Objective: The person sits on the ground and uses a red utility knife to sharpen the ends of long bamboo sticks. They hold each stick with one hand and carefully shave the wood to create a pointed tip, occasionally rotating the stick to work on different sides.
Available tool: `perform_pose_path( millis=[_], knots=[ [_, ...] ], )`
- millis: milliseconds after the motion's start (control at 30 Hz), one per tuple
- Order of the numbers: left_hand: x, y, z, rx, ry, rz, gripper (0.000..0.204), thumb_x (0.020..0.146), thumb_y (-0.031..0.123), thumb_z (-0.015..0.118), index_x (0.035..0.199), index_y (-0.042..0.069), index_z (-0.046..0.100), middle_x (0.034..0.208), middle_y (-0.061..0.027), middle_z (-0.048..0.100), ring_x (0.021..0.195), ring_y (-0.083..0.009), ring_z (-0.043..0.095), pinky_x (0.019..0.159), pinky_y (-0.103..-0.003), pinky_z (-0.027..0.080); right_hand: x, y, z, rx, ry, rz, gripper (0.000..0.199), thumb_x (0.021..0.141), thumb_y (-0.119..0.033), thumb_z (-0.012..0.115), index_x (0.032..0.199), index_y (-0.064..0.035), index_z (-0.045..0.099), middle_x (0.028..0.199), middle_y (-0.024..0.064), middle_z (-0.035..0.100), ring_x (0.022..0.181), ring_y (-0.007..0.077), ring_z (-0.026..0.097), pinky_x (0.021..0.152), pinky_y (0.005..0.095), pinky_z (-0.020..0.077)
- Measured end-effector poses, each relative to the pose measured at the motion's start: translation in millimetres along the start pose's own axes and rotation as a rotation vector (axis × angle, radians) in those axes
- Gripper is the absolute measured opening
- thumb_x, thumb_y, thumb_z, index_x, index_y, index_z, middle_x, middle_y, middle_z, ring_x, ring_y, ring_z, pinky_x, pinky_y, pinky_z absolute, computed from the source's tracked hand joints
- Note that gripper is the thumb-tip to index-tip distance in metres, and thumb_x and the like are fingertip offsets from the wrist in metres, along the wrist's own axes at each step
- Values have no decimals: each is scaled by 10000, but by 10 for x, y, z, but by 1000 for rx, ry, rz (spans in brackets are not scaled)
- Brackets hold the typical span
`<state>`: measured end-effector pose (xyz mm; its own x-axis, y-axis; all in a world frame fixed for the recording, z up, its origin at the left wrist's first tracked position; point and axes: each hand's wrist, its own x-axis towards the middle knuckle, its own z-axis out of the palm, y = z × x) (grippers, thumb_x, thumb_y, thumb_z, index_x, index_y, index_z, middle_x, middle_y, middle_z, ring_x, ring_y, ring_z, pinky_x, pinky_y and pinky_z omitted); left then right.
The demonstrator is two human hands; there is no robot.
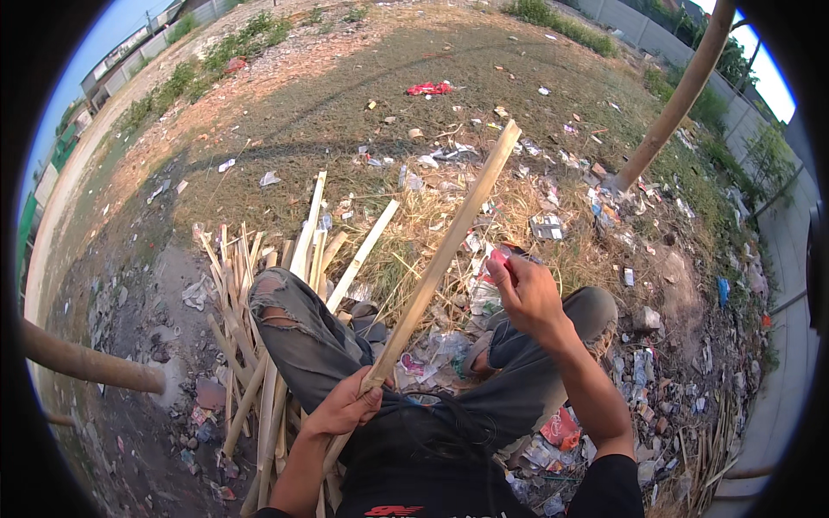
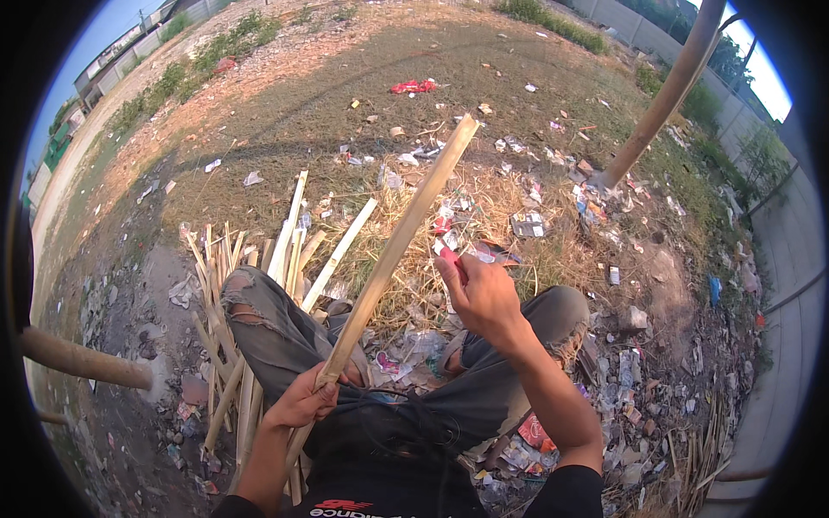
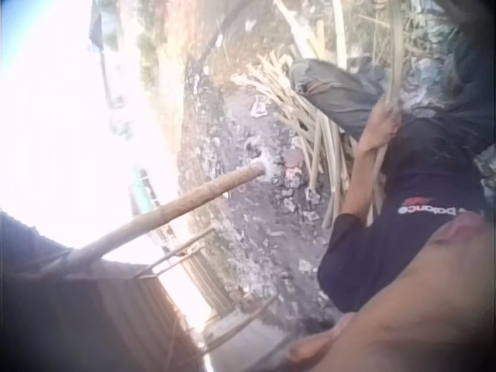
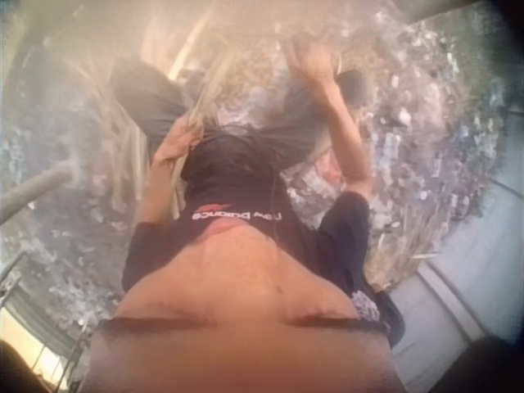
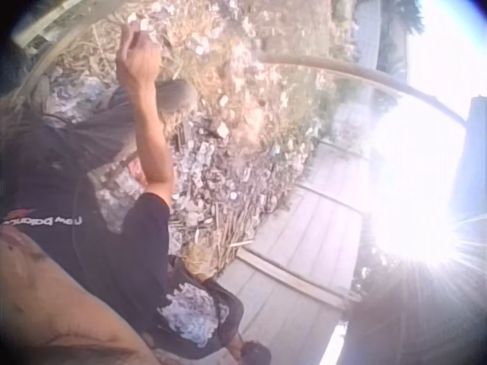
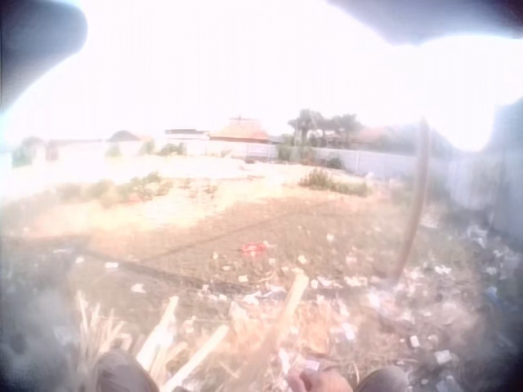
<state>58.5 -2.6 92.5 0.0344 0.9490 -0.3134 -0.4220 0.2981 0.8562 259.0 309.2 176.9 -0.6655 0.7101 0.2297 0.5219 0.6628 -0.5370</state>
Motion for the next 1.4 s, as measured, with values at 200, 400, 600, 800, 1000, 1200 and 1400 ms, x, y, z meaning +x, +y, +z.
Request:
perform_pose_path(
  millis=[200, 400, 600, 800, 1000, 1200, 1400],
  knots=[
    [227, 309, 146, 90, -2, 82, 303, 1128, 313, 556, 1308, 74, 514, 741, 61, 439, 542, -26, 336, 484, -220, 268, -451, -749, 299, -5, -268, -232, 495, 1050, -508, 592, 924, -32, 644, 643, 201, 660, 608, 433, 683, 569, 543, 527],
    [211, 215, 111, 62, -22, 2, 306, 1123, 310, 569, 1313, 78, 510, 755, 57, 428, 561, -36, 347, 499, -219, 288, -322, -524, 474, -88, -239, -201, 521, 1054, -519, 581, 896, -26, 639, 659, 209, 654, 620, 438, 673, 579, 537, 517],
    [21, 27, 164, 34, -37, -91, 317, 1128, 316, 559, 1310, 61, 511, 769, 43, 435, 599, -52, 382, 529, -224, 332, 124, -4, 103, -87, -38, -102, 514, 1083, -476, 555, 876, -20, 669, 671, 205, 643, 686, 438, 658, 642, 535, 486],
    [-496, 128, -118, 304, -75, -119, 322, 1102, 311, 610, 1280, 45, 571, 797, 32, 512, 643, -70, 470, 581, -246, 402, 696, 1565, -1035, 84, 645, 238, 723, 1100, -623, 464, 678, -38, 507, 549, -11, 394, 498, 131, 365, 482, 372, 305],
    [-430, 295, -49, 637, 213, 22, 346, 1068, 289, 652, 1264, 5, 622, 767, -29, 581, 678, -123, 542, 658, -316, 474, 197, 1090, -1224, 603, 572, 265, 535, 1107, -569, 504, 822, -119, 563, 604, -83, 347, 474, 15, 293, 407, 234, 178],
    [69, 409, 160, 747, 360, 203, 416, 1067, 315, 649, 1327, -8, 608, 796, -154, 673, 712, -246, 663, 709, -370, 518, 90, 319, -718, 518, 322, 207, 328, 1120, -370, 579, 1014, -60, 564, 679, -66, 439, 556, 12, 347, 480, 237, 255],
    [220, 456, 250, 743, 421, 269, 499, 1012, 260, 742, 1407, -19, 619, 910, -164, 740, 810, -144, 673, 765, -327, 544, 54, 338, -352, 425, 189, 70, 293, 1121, -329, 583, 1109, -39, 622, 717, -17, 529, 635, 70, 468, 588, 284, 402]
  ],
)
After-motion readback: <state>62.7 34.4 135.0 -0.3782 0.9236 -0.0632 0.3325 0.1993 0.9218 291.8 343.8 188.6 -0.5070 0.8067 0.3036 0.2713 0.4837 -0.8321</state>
